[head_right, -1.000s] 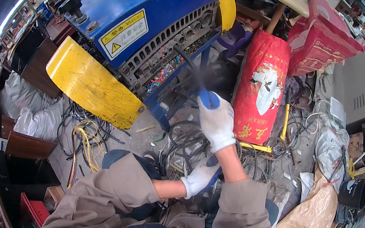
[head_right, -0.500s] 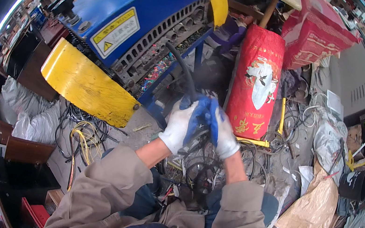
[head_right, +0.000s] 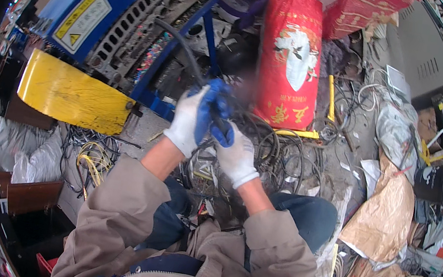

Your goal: The person sits on the floor and uses a wire stripping machine to remove the outer insulation from black cables, separating the copper strands. The person repeatedly feeds wires into the machine and collects the stripped copper.

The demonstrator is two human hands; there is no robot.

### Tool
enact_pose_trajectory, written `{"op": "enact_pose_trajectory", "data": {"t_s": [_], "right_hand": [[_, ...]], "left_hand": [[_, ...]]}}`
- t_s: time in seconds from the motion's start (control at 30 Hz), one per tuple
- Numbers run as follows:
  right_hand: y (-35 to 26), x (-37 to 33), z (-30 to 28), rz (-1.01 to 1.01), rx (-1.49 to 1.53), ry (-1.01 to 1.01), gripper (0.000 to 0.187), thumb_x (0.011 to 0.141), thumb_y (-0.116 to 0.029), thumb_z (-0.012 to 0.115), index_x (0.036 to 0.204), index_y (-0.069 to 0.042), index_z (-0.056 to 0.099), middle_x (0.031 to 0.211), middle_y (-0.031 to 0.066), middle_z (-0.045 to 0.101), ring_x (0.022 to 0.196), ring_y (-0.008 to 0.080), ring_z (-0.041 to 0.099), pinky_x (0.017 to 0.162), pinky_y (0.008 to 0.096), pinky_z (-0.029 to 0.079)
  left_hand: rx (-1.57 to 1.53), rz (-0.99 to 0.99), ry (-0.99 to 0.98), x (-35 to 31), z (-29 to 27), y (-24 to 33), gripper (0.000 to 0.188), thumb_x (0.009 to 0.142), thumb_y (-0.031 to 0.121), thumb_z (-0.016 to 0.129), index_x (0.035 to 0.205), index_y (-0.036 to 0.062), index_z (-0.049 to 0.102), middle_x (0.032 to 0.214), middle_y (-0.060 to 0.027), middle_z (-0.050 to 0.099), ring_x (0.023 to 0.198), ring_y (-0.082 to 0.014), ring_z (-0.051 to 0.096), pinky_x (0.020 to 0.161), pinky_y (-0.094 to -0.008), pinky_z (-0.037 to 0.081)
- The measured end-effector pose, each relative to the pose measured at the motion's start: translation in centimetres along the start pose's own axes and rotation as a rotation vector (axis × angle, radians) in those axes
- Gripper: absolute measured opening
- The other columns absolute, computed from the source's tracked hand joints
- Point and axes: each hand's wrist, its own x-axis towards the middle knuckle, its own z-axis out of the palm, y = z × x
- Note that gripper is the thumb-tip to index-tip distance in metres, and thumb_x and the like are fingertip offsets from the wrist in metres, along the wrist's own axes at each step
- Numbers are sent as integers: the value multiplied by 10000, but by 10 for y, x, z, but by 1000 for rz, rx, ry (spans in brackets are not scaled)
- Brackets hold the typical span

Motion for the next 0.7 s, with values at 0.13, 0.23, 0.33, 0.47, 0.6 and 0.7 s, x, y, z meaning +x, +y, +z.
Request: {"op": "enact_pose_trajectory", "data": {"t_s": [0.13, 0.23, 0.33, 0.47, 0.6, 0.7], "right_hand": [[29, -26, 25, 193, -228, -86, 211, 929, -208, 637, 1108, -98, 652, 933, 205, 700, 915, 429, 668, 785, 491, 534], [51, -50, 48, 214, -332, -218, 246, 908, -238, 676, 1118, -114, 651, 975, 213, 700, 929, 423, 671, 803, 487, 535], [77, -46, 63, 201, -274, -157, 259, 899, -257, 693, 1102, -103, 653, 996, 218, 697, 936, 424, 667, 812, 484, 535], [137, 29, 69, 293, -453, 63, 430, 905, -406, 671, 1190, -84, 666, 1163, 197, 691, 1088, 377, 660, 907, 472, 527], [200, 92, 63, 271, -691, -104, 390, 930, -380, 641, 1179, -82, 674, 1085, 166, 676, 997, 335, 643, 839, 440, 513], [231, 119, 76, 276, -803, -219, 362, 948, -360, 619, 1171, -80, 679, 1026, 143, 665, 928, 304, 631, 788, 417, 503]], "left_hand": [[-136, 44, 48, 16, 1, 11, 205, 1019, 197, 592, 1019, 0, 651, 717, -27, 580, 653, -155, 566, 672, -327, 513], [-181, -63, -33, 19, 9, 11, 224, 1042, 219, 551, 1032, 12, 636, 694, -7, 564, 641, -154, 558, 697, -324, 522], [-204, 8, -73, 15, 11, 16, 229, 1042, 238, 552, 1016, 24, 628, 678, -4, 553, 624, -142, 544, 713, -323, 515], [-333, -163, -117, -8, 0, 29, 235, 1040, 249, 538, 970, 38, 617, 780, -14, 582, 685, -134, 549, 741, -310, 498], [205, -125, -89, -42, -2, 39, 304, 1055, 244, 512, 1224, 16, 619, 1017, -65, 676, 907, -128, 642, 800, -275, 521], [160, -9, -176, -48, 9, 40, 275, 1008, 278, 612, 1164, 52, 631, 952, -34, 683, 805, -125, 649, 700, -259, 522]]}}
